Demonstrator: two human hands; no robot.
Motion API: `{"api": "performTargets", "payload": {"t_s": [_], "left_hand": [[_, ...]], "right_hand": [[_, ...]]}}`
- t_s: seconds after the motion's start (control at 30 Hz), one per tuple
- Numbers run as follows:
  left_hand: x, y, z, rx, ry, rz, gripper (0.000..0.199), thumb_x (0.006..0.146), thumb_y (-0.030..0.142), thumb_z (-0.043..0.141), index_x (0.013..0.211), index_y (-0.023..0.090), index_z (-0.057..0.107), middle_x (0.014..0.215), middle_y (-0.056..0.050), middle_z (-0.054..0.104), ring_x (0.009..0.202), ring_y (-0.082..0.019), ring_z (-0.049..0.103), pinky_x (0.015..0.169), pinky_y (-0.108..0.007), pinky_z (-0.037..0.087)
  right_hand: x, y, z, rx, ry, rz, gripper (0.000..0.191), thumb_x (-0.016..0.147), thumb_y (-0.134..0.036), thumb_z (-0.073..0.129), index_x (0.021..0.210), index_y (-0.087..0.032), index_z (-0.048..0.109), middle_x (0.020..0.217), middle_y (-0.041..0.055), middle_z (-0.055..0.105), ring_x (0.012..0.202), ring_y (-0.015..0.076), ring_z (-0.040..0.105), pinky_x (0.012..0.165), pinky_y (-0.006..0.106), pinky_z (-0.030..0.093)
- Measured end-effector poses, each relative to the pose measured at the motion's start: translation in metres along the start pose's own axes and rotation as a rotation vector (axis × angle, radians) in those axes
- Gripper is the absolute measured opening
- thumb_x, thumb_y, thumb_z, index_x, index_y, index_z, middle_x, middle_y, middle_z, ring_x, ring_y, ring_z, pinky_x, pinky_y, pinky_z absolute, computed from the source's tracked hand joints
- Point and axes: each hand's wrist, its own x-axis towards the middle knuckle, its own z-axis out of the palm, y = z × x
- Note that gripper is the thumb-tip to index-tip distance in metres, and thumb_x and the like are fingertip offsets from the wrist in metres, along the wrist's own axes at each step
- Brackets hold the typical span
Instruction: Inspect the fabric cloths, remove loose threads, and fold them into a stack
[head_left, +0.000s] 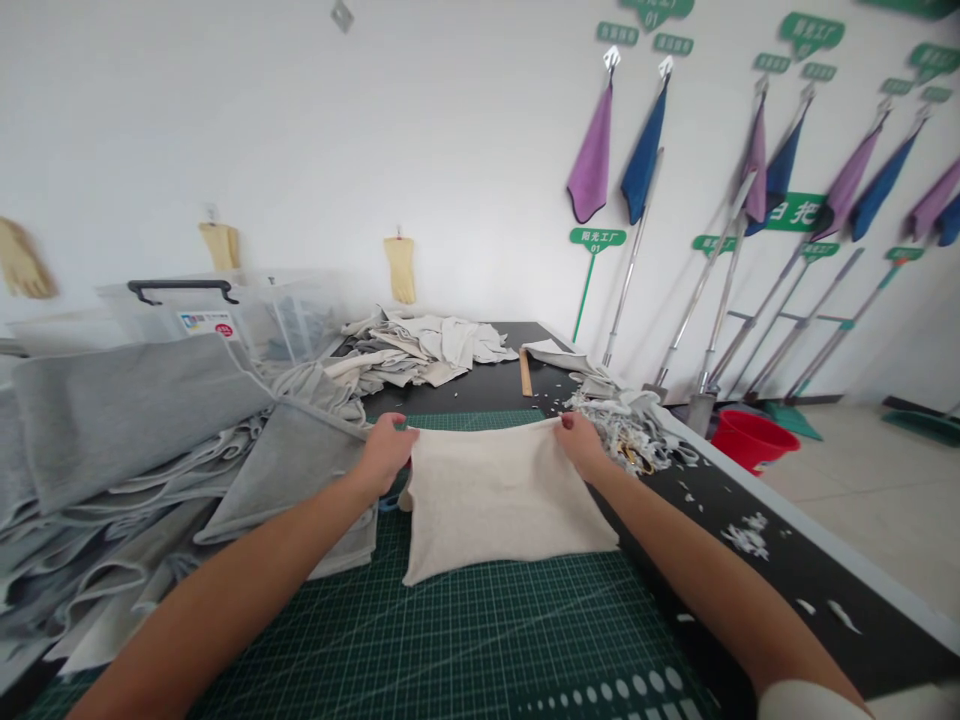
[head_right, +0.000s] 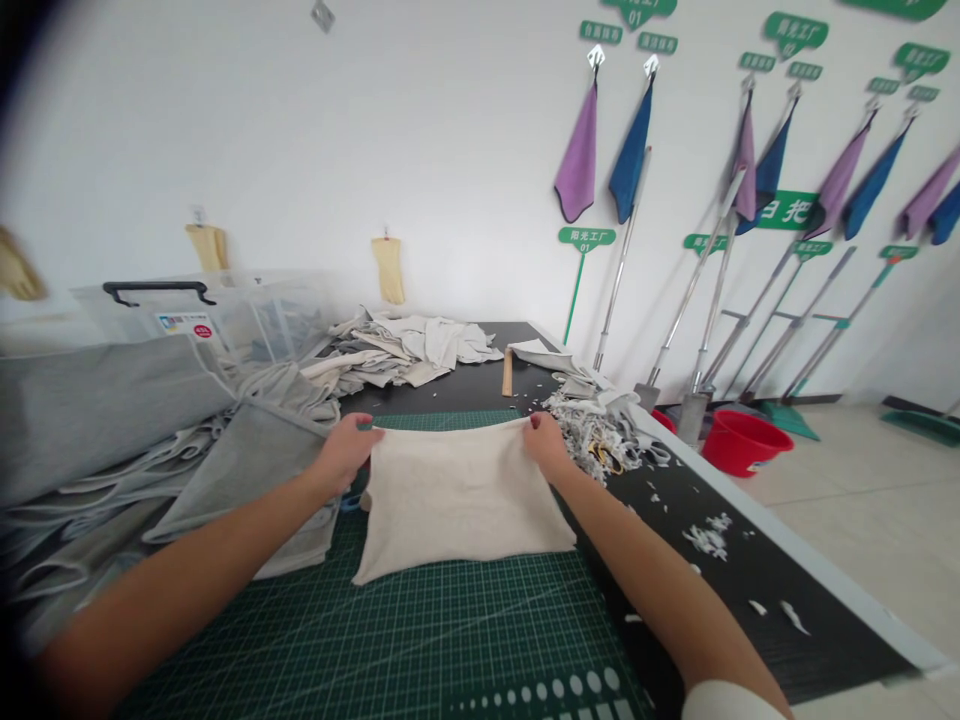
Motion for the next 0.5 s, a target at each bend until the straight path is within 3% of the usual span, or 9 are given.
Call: {"api": "performTargets", "payload": {"t_s": [0.1, 0.17, 0.27, 0.37, 0.5], "left_hand": [[0.010, -0.008, 0.003, 0.029, 0.010, -0.013, 0.048, 0.063, 0.025, 0.065, 0.107, 0.016, 0.050, 0.074, -0.005, 0.058, 0.053, -0.015, 0.054, 0.044, -0.022, 0.035], [0.015, -0.013, 0.004, 0.049, 0.008, -0.022, 0.051, 0.062, 0.028, 0.067, 0.108, 0.015, 0.049, 0.079, -0.007, 0.059, 0.059, -0.016, 0.056, 0.048, -0.023, 0.037], [0.018, -0.019, 0.004, 0.079, -0.001, -0.042, 0.057, 0.059, 0.036, 0.070, 0.107, 0.012, 0.050, 0.088, -0.012, 0.060, 0.069, -0.020, 0.059, 0.054, -0.026, 0.040], [0.011, -0.023, 0.003, 0.094, -0.037, -0.055, 0.063, 0.058, 0.047, 0.071, 0.105, 0.011, 0.051, 0.093, -0.015, 0.060, 0.074, -0.023, 0.060, 0.057, -0.029, 0.041], [-0.009, -0.027, -0.004, 0.082, -0.112, -0.028, 0.069, 0.057, 0.050, 0.073, 0.111, 0.014, 0.049, 0.097, -0.014, 0.062, 0.077, -0.023, 0.062, 0.062, -0.029, 0.044]], "right_hand": [[-0.003, 0.001, 0.011, -0.103, -0.024, -0.089, 0.048, 0.067, -0.028, 0.053, 0.110, -0.007, 0.054, 0.119, 0.0218, 0.054, 0.116, 0.0327, 0.047, 0.096, 0.051, 0.035], [-0.009, -0.007, 0.012, -0.143, -0.065, -0.186, 0.052, 0.070, -0.032, 0.055, 0.116, -0.008, 0.052, 0.135, 0.0201, 0.042, 0.131, 0.0307, 0.030, 0.107, 0.049, 0.022], [-0.029, -0.026, 0.012, -0.300, -0.274, -0.393, 0.052, 0.080, -0.045, 0.049, 0.117, -0.010, 0.055, 0.140, 0.0172, 0.038, 0.137, 0.0282, 0.017, 0.111, 0.045, 0.014], [-0.059, -0.045, 0.014, -0.480, -0.534, -0.560, 0.068, 0.085, -0.060, 0.035, 0.128, -0.009, 0.048, 0.146, 0.0157, 0.028, 0.140, 0.0285, 0.004, 0.111, 0.045, 0.013], [-0.087, -0.054, 0.022, -0.489, -0.699, -0.622, 0.079, 0.084, -0.065, 0.031, 0.140, -0.009, 0.029, 0.151, 0.0151, 0.013, 0.140, 0.0280, 0.001, 0.112, 0.042, 0.011]]}}
